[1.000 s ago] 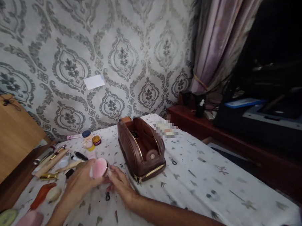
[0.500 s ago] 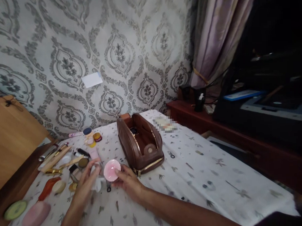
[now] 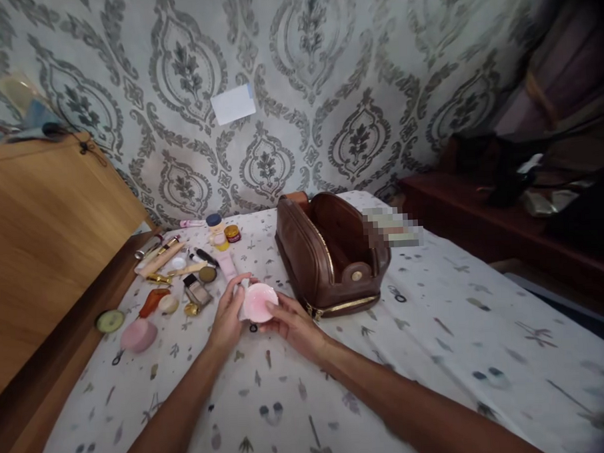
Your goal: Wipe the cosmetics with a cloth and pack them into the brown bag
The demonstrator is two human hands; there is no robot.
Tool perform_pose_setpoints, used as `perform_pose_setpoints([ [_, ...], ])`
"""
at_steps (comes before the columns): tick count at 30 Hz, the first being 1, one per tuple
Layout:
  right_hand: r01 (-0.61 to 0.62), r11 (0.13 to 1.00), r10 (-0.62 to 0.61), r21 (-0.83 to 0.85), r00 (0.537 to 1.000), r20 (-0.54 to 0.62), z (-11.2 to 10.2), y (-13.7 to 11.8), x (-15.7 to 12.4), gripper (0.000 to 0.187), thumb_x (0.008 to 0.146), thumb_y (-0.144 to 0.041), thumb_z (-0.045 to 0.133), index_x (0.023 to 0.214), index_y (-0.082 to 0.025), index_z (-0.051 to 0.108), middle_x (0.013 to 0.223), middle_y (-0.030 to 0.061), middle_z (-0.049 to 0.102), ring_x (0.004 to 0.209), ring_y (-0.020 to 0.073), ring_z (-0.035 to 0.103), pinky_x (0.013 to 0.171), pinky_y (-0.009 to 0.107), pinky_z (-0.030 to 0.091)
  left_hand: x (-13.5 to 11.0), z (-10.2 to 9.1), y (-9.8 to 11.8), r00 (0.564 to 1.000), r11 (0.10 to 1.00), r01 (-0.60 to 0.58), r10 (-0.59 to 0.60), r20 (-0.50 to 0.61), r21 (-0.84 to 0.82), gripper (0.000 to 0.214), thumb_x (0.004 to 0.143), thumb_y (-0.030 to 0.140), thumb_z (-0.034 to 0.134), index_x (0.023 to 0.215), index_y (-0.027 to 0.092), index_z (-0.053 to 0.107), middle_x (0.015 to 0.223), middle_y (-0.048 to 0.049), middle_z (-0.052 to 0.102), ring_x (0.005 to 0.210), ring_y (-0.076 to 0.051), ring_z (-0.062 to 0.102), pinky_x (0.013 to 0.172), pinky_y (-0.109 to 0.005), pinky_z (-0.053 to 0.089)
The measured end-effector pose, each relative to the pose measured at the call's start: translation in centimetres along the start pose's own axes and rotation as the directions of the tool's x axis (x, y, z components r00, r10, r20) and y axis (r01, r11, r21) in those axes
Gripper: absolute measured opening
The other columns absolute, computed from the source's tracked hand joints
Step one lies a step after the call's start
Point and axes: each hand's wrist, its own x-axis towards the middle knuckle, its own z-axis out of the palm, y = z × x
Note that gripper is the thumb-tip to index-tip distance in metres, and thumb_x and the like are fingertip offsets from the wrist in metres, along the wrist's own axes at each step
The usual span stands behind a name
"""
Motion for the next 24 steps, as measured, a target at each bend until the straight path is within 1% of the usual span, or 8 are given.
perform_pose_setpoints([
  [3, 0.002, 1.0, -0.002, -0.012, 1.0, 0.017, 0.1, -0.1, -0.1, 0.046, 0.07, -0.04, 0.082, 0.107, -0.017, 0.068, 0.097, 0.0045, 0.069, 0.081, 0.0156, 0.065, 0.066, 0.028, 0.056, 0.0, 0.0, 0.3, 1.0, 1.0, 0.004, -0.004, 0.013, 0.019, 0.047, 0.076, 0.052, 0.072, 0.111, 0.02, 0.067, 0.108, -0.0072, 0.071, 0.09, -0.02, 0.065, 0.072, -0.025, 0.05],
  [7, 0.063, 0.998, -0.063, -0.024, 0.998, 0.003, 0.0, 0.1, 0.1, 0.047, 0.072, -0.042, 0.081, 0.109, -0.018, 0.065, 0.102, 0.0044, 0.067, 0.079, 0.0145, 0.064, 0.064, 0.027, 0.056, 0.3, -0.2, 0.2, 0.993, 0.992, 0.118, -0.119, -0.001, -0.043, 0.047, 0.076, 0.052, 0.07, 0.112, 0.022, 0.065, 0.103, -0.0056, 0.07, 0.08, -0.018, 0.063, 0.062, -0.023, 0.048],
  [9, 0.083, 0.996, -0.084, -0.014, 0.996, -0.024, -0.1, 0.3, 0.2, 0.052, 0.071, -0.045, 0.081, 0.113, -0.02, 0.062, 0.102, 0.0034, 0.066, 0.077, 0.014, 0.065, 0.063, 0.026, 0.055, 0.4, -0.2, 0.1, 0.988, 0.987, 0.153, -0.153, -0.003, -0.042, 0.046, 0.074, 0.05, 0.07, 0.109, 0.021, 0.067, 0.107, -0.0065, 0.07, 0.084, -0.019, 0.063, 0.062, -0.024, 0.049],
  [12, 0.096, 0.995, -0.095, 0.017, 0.993, -0.064, -0.4, 0.6, 0.4, 0.063, 0.068, -0.049, 0.082, 0.119, -0.022, 0.057, 0.1, 0.0019, 0.067, 0.073, 0.013, 0.065, 0.062, 0.025, 0.055, 0.2, -0.1, -0.2, 0.986, 0.986, 0.166, -0.166, -0.009, 0.006, 0.046, 0.072, 0.05, 0.071, 0.106, 0.02, 0.068, 0.118, -0.0093, 0.067, 0.1, -0.025, 0.063, 0.068, -0.027, 0.052],
  [15, 0.1, 0.994, -0.097, 0.034, 0.992, -0.076, -0.7, 0.9, 0.5, 0.071, 0.065, -0.052, 0.083, 0.122, -0.023, 0.053, 0.103, 0.0017, 0.066, 0.072, 0.0124, 0.065, 0.06, 0.025, 0.054, 0.2, -0.3, -0.7, 0.981, 0.981, 0.192, -0.191, -0.025, 0.013, 0.049, 0.069, 0.053, 0.073, 0.106, 0.022, 0.068, 0.121, -0.0093, 0.067, 0.106, -0.028, 0.062, 0.068, -0.029, 0.054],
  [21, 0.1, 0.995, -0.1, -0.015, 0.992, -0.073, -1.2, 1.6, 1.0, 0.087, 0.06, -0.063, 0.081, 0.129, -0.025, 0.045, 0.107, 0.0015, 0.064, 0.069, 0.0121, 0.066, 0.059, 0.027, 0.054, 0.9, -1.6, -1.9, 0.987, 0.982, 0.156, -0.149, -0.067, 0.105, 0.048, 0.067, 0.05, 0.076, 0.105, 0.021, 0.072, 0.117, -0.0105, 0.07, 0.103, -0.031, 0.065, 0.073, -0.034, 0.057],
  [24, 0.093, 0.995, -0.095, -0.045, 0.995, -0.043, -1.3, 1.7, 1.2, 0.092, 0.06, -0.067, 0.079, 0.132, -0.024, 0.041, 0.105, 0.0023, 0.066, 0.066, 0.0129, 0.067, 0.059, 0.028, 0.052, 1.1, -1.8, -2.1, 0.988, 0.982, 0.147, -0.139, -0.07, 0.119, 0.05, 0.067, 0.053, 0.076, 0.106, 0.02, 0.072, 0.114, -0.0109, 0.071, 0.101, -0.031, 0.066, 0.075, -0.036, 0.057],
])
